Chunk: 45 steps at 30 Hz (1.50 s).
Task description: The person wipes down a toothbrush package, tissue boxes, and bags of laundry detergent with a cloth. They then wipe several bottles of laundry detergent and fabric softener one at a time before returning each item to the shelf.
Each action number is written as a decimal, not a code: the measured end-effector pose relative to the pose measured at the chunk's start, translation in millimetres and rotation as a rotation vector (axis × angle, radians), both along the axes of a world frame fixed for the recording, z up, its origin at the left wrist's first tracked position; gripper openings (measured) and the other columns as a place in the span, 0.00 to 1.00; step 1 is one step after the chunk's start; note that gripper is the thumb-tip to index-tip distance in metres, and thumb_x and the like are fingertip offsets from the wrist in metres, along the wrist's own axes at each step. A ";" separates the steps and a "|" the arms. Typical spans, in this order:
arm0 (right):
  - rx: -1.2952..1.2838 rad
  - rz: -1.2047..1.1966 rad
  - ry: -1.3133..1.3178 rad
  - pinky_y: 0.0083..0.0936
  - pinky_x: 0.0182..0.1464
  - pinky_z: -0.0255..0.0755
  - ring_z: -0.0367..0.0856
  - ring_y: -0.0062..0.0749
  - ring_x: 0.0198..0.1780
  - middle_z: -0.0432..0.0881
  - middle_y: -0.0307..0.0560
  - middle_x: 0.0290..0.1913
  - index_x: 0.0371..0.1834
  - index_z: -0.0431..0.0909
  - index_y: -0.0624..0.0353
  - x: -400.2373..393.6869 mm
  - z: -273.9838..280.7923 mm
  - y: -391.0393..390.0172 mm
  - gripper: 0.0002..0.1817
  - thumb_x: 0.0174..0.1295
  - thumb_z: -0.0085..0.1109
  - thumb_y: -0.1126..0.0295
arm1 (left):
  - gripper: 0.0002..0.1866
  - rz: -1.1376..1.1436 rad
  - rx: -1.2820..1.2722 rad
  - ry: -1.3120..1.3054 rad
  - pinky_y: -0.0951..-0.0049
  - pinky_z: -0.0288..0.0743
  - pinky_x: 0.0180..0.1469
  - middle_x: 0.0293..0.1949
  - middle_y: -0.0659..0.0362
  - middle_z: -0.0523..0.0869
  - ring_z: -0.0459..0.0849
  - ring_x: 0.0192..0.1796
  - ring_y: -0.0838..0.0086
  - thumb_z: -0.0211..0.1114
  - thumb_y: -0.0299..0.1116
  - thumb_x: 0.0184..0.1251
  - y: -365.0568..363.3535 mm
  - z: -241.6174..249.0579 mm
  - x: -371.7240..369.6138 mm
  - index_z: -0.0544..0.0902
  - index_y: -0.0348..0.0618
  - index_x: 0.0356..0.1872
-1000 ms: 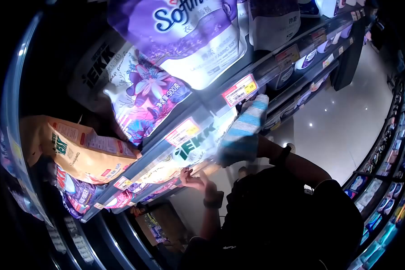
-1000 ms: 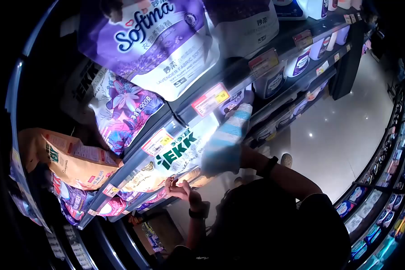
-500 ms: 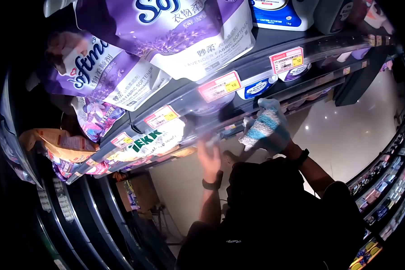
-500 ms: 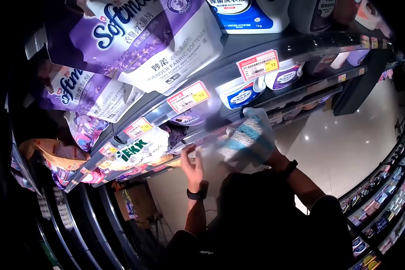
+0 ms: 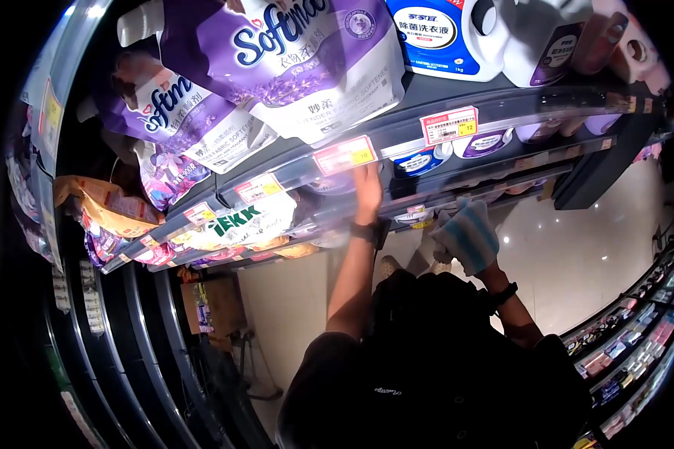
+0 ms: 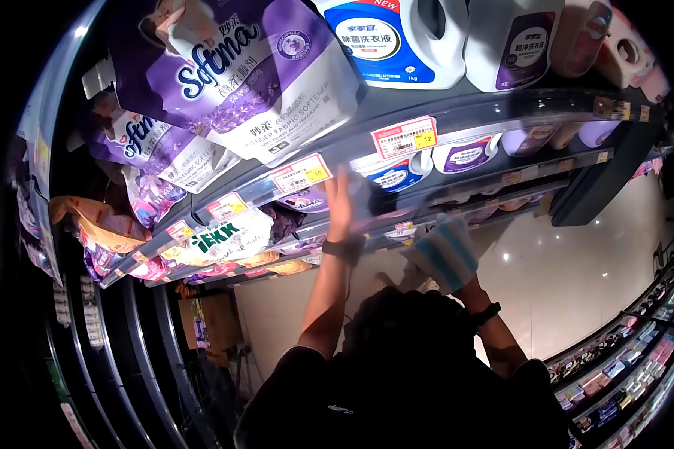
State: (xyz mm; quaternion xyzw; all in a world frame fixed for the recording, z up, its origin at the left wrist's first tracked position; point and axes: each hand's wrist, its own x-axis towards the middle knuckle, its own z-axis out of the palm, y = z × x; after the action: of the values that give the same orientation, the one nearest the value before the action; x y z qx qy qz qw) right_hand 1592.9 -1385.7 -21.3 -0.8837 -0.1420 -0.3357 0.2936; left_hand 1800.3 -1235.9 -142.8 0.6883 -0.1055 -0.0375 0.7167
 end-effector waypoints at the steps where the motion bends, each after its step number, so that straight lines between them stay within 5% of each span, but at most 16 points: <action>1: 0.001 -0.001 0.001 0.37 0.47 0.68 0.73 0.43 0.45 0.75 0.42 0.38 0.37 0.79 0.51 -1.5 0.1 -0.5 0.17 0.40 0.67 0.65 | 0.18 0.025 -0.013 0.036 0.63 0.60 0.62 0.55 0.46 0.75 0.71 0.58 0.57 0.48 0.33 0.73 -2.0 -10.0 4.8 0.71 0.30 0.56; 7: -0.003 -0.010 -0.001 0.35 0.45 0.69 0.73 0.43 0.44 0.74 0.42 0.37 0.35 0.79 0.52 -4.5 -3.5 2.3 0.17 0.38 0.67 0.67 | 0.16 0.132 0.232 -0.311 0.59 0.64 0.57 0.49 0.38 0.75 0.73 0.52 0.46 0.44 0.26 0.71 -17.5 -1.3 10.0 0.71 0.27 0.52; 15: -0.051 -0.030 -0.008 0.33 0.42 0.69 0.73 0.43 0.42 0.74 0.41 0.35 0.34 0.79 0.53 -6.6 -9.8 8.5 0.17 0.35 0.68 0.69 | 0.14 0.252 -0.041 -0.429 0.66 0.65 0.53 0.46 0.46 0.75 0.73 0.48 0.62 0.43 0.27 0.74 -16.7 21.4 -21.3 0.68 0.28 0.53; 17: -0.062 -0.035 -0.037 0.33 0.42 0.69 0.73 0.43 0.41 0.74 0.41 0.36 0.34 0.79 0.53 -1.9 9.2 18.2 0.18 0.35 0.68 0.69 | 0.14 0.184 -0.115 -0.193 0.69 0.65 0.55 0.46 0.48 0.75 0.72 0.49 0.66 0.44 0.28 0.74 -9.6 29.9 -29.8 0.68 0.28 0.53; 24: -0.043 -0.059 -0.009 0.33 0.43 0.69 0.72 0.43 0.41 0.73 0.42 0.36 0.35 0.80 0.53 -7.1 23.5 25.8 0.17 0.37 0.66 0.70 | 0.16 0.284 -0.247 -0.354 0.70 0.63 0.58 0.52 0.50 0.73 0.71 0.52 0.68 0.41 0.28 0.75 -19.5 19.7 -14.5 0.64 0.29 0.57; 29: -0.040 -0.108 0.030 0.33 0.43 0.69 0.72 0.43 0.42 0.73 0.43 0.36 0.36 0.80 0.53 -13.5 21.0 28.1 0.15 0.40 0.64 0.70 | 0.12 0.336 -0.357 -0.359 0.80 0.73 0.36 0.43 0.56 0.78 0.78 0.39 0.78 0.43 0.31 0.74 -17.3 10.8 4.7 0.65 0.38 0.53; 33: -0.030 -0.134 0.073 0.33 0.43 0.69 0.72 0.44 0.43 0.73 0.43 0.36 0.37 0.81 0.53 -12.5 32.5 33.1 0.14 0.42 0.62 0.71 | 0.13 0.354 -0.385 -0.322 0.77 0.74 0.39 0.43 0.55 0.78 0.78 0.40 0.74 0.44 0.34 0.75 -5.5 19.8 -5.3 0.67 0.36 0.52; 38: 0.011 -0.109 0.075 0.32 0.43 0.70 0.72 0.44 0.44 0.73 0.44 0.38 0.37 0.80 0.54 -19.5 -19.1 15.4 0.13 0.45 0.62 0.73 | 0.16 0.375 -0.429 -0.178 0.74 0.69 0.35 0.33 0.57 0.78 0.76 0.34 0.74 0.40 0.34 0.76 18.1 28.9 -30.9 0.73 0.32 0.40; 40: 0.026 -0.086 0.092 0.32 0.43 0.70 0.73 0.44 0.44 0.73 0.46 0.39 0.38 0.80 0.55 -15.5 -25.5 14.6 0.13 0.46 0.62 0.74 | 0.18 0.489 -0.264 -0.136 0.75 0.66 0.30 0.25 0.60 0.76 0.73 0.27 0.76 0.44 0.37 0.76 29.6 43.8 -44.0 0.74 0.35 0.31; 41: 0.027 -0.072 0.089 0.31 0.44 0.71 0.73 0.45 0.44 0.74 0.47 0.40 0.39 0.79 0.57 -11.9 -20.7 15.5 0.13 0.47 0.62 0.75 | 0.17 0.484 0.161 -0.474 0.76 0.66 0.29 0.24 0.60 0.76 0.72 0.26 0.77 0.44 0.38 0.75 40.7 47.8 -43.7 0.74 0.35 0.32; 44: 0.101 -0.038 0.064 0.31 0.48 0.72 0.76 0.46 0.46 0.76 0.51 0.45 0.45 0.77 0.62 -4.5 -40.5 16.0 0.14 0.53 0.61 0.76 | 0.15 0.440 -0.331 -0.004 0.79 0.67 0.22 0.22 0.60 0.75 0.73 0.22 0.78 0.46 0.38 0.74 49.3 70.2 -63.0 0.74 0.38 0.33; 45: 0.419 -0.111 0.165 0.39 0.50 0.72 0.76 0.51 0.48 0.76 0.56 0.48 0.50 0.74 0.65 -16.3 -88.9 19.5 0.19 0.53 0.61 0.75 | 0.15 0.460 -0.367 0.053 0.78 0.67 0.21 0.21 0.60 0.75 0.73 0.20 0.77 0.46 0.37 0.74 53.7 66.4 -64.5 0.74 0.38 0.32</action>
State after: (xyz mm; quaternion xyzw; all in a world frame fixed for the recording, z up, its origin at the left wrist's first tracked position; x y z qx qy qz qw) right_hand 1576.6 -1366.1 -110.2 -0.8344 0.0040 -0.3001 0.4622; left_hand 1735.8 -1182.2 -76.4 0.5520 0.0670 0.1275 0.8213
